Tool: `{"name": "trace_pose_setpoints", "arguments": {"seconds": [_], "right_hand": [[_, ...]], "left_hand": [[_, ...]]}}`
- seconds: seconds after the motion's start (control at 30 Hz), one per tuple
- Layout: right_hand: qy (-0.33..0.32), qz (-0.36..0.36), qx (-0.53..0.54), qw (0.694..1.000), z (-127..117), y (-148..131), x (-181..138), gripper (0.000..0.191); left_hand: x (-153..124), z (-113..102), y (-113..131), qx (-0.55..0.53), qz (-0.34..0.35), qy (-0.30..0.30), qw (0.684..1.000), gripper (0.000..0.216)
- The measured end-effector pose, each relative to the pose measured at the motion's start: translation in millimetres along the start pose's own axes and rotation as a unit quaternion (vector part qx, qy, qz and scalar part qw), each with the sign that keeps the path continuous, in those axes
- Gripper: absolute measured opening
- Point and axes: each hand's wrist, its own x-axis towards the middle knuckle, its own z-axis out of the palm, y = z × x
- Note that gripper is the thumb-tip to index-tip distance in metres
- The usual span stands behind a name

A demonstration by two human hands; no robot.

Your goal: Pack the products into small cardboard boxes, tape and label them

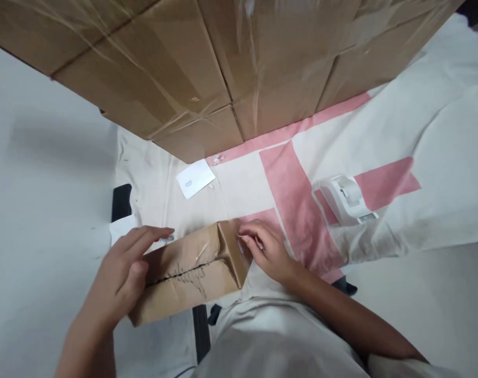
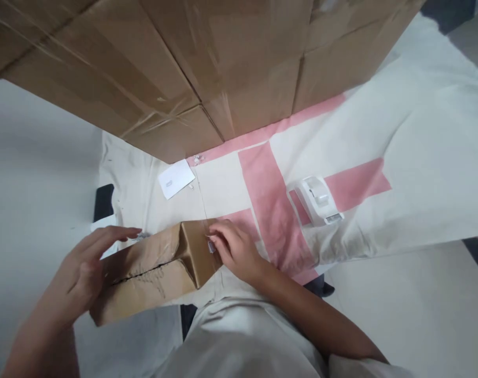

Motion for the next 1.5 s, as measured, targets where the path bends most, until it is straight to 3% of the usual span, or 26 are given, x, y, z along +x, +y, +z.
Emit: {"name": "trace_pose_setpoints", "arguments": {"seconds": [0.1,0.3,0.93,1.1,1.33,1.5], "right_hand": [[-0.009,-0.034,-0.024,0.999,0.3,6.6,-1.9,0.018],[-0.061,-0.032,-0.059,0.996,-7.3,3.1,-9.6,0.019],[-0.067,-0.049,-0.030,0.996,-3.1,12.5,-9.6,0.025],[-0.102,-0.006,0.034,0.994,-3.7,9.6,-6.1,0.016],[-0.093,0.050,0.133,0.985,-5.7,9.2,-5.4,0.011],[-0.105,0.067,0.146,0.981,-12.2,6.7,-11.9,0.008]], "left_hand": [[-15.9,18.1,5.3,0.041,-0.004,-0.009,0.999,0.068],[-18.6,37.0,8.6,0.112,-0.021,0.006,0.993,0.048],[-16.0,32.7,13.4,0.074,-0.054,-0.022,0.996,0.043],[-15.7,32.8,14.5,0.063,-0.060,-0.013,0.996,0.041],[-14.0,33.7,13.2,0.062,-0.069,-0.016,0.996,0.036],[-14.3,32.4,13.9,0.061,-0.073,-0.020,0.995,0.035]]}}
